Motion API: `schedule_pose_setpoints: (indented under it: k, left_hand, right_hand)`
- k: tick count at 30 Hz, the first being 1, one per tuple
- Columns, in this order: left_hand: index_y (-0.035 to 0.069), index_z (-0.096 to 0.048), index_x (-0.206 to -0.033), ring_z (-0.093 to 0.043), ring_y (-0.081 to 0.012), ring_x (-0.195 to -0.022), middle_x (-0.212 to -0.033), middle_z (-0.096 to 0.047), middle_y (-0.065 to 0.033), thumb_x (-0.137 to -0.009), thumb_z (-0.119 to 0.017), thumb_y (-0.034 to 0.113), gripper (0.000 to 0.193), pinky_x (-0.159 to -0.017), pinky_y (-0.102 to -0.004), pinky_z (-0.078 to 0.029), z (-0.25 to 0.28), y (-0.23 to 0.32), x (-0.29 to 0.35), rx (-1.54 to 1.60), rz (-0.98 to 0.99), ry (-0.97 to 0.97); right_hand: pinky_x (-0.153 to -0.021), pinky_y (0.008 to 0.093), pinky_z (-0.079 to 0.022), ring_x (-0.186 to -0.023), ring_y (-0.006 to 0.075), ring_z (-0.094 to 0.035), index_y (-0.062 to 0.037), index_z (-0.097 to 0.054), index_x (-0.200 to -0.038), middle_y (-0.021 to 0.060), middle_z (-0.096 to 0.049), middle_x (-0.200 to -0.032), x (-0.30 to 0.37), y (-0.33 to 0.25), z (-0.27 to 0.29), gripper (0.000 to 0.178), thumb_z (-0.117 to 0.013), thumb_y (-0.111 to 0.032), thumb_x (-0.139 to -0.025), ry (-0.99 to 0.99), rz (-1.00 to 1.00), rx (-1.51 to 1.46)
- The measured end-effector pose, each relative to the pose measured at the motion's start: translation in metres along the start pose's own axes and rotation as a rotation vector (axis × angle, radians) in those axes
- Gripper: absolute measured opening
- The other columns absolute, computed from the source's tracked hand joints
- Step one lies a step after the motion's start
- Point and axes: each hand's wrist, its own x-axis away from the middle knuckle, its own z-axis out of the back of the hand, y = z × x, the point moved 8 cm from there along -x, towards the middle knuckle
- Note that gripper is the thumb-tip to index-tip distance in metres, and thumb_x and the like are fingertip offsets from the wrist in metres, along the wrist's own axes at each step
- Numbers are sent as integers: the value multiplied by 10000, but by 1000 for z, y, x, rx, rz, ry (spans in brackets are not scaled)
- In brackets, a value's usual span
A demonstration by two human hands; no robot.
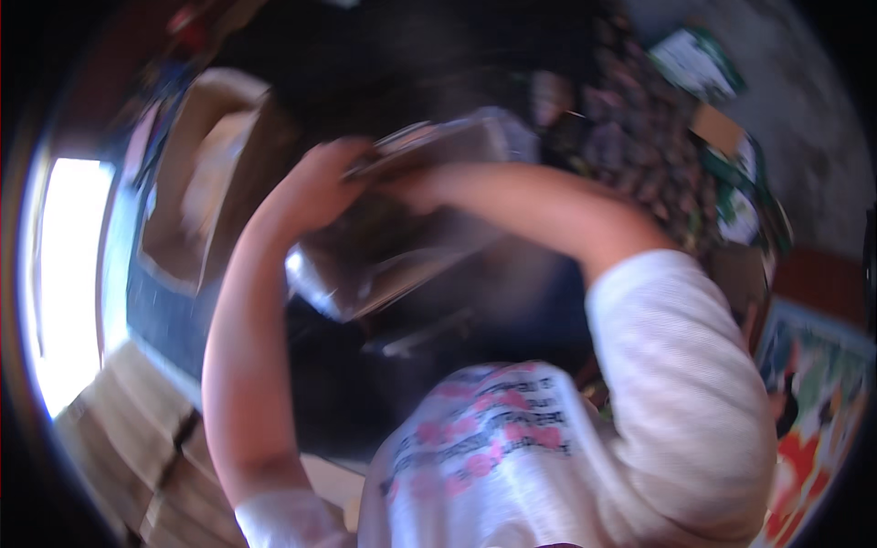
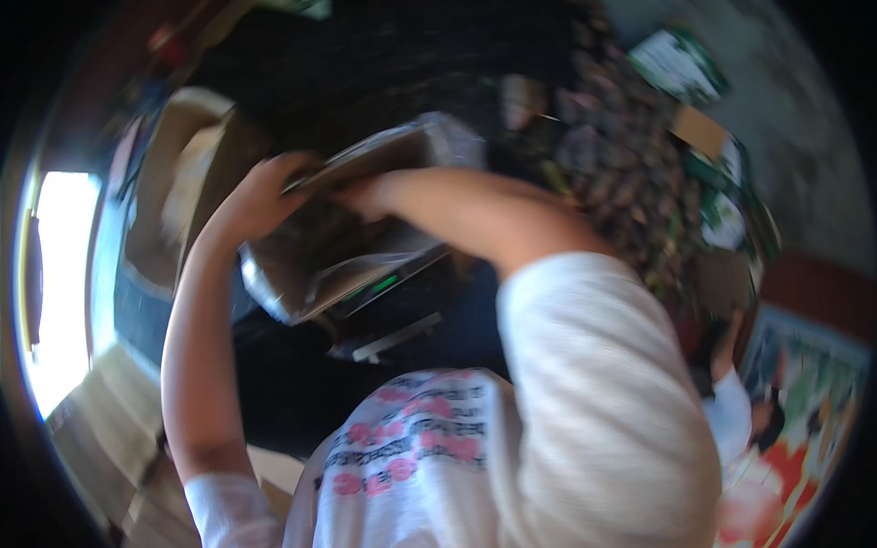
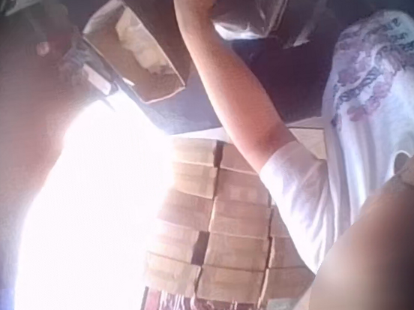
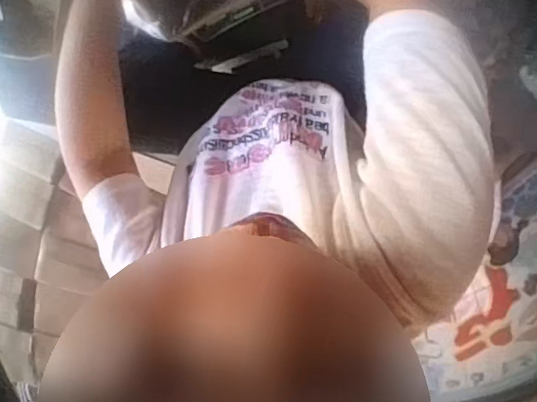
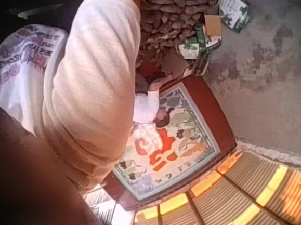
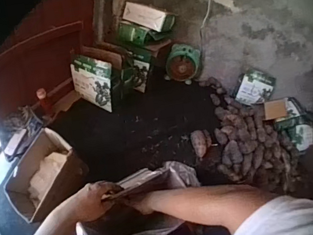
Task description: Sort large radishes and pack them into cardboard boxes using a scale.
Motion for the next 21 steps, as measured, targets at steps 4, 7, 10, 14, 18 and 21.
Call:
schedule_pose_setpoints:
  k: [4, 7, 10, 14, 18, 21]
  left_hand:
    - [0, -623, -1207, -635, -338, -1129, -1155, -676, -192, -827, -636, 0, 380, -989, -391, -474, -4, 12, 7, 37, -85, 50]
    - [4, -603, -1222, -644, -316, -1108, -1124, -680, -176, -825, -624, -23, 399, -977, -383, -473, -11, 30, -9, 99, -37, 20]
    - [9, -590, -1221, -649, -291, -1086, -1121, -678, -170, -824, -613, -39, 401, -968, -375, -472, -16, 34, -11, 55, 29, -10]
    - [5, -571, -1293, -635, -265, -1131, -1180, -669, -162, -884, -618, -1, 412, -1002, -369, -465, -9, 10, -3, -63, 101, 54]
    - [-57, -459, -1409, -595, -329, -1220, -1324, -592, -237, -935, -606, 51, 507, -1037, -399, -461, -32, -7, -12, -63, 191, 58]
    - [-48, -466, -1408, -575, -309, -1250, -1355, -579, -221, -945, -628, 84, 508, -1061, -400, -449, -22, -11, -4, -43, 196, 56]
  right_hand:
    - [-905, 457, -522, -1106, 284, -657, -148, -641, -1254, 120, -696, -1111, -26, -23, -26, 337, -518, -284, -971, 61, -153, 396]
    - [-879, 411, -527, -1092, 265, -663, -173, -681, -1184, 97, -708, -1077, -37, -8, -41, 293, -505, -292, -983, -111, -194, 470]
    - [-847, 438, -535, -1061, 266, -674, -117, -695, -1151, 80, -711, -1095, -22, -9, -34, 288, -542, -275, -965, -128, -75, 483]
    - [-870, 453, -518, -1106, 251, -651, -140, -701, -1170, 55, -711, -1132, -13, -34, 77, 303, -583, -287, -933, 35, -216, 237]
    - [-892, 469, -502, -1151, 236, -628, -163, -708, -1188, 29, -711, -1169, 80, -32, 115, 329, -624, -298, -901, 158, -353, -19]
    - [-772, 486, -545, -964, 300, -699, -131, -702, -990, 89, -725, -988, 301, -31, 209, 230, -602, -315, -895, 771, -224, -92]
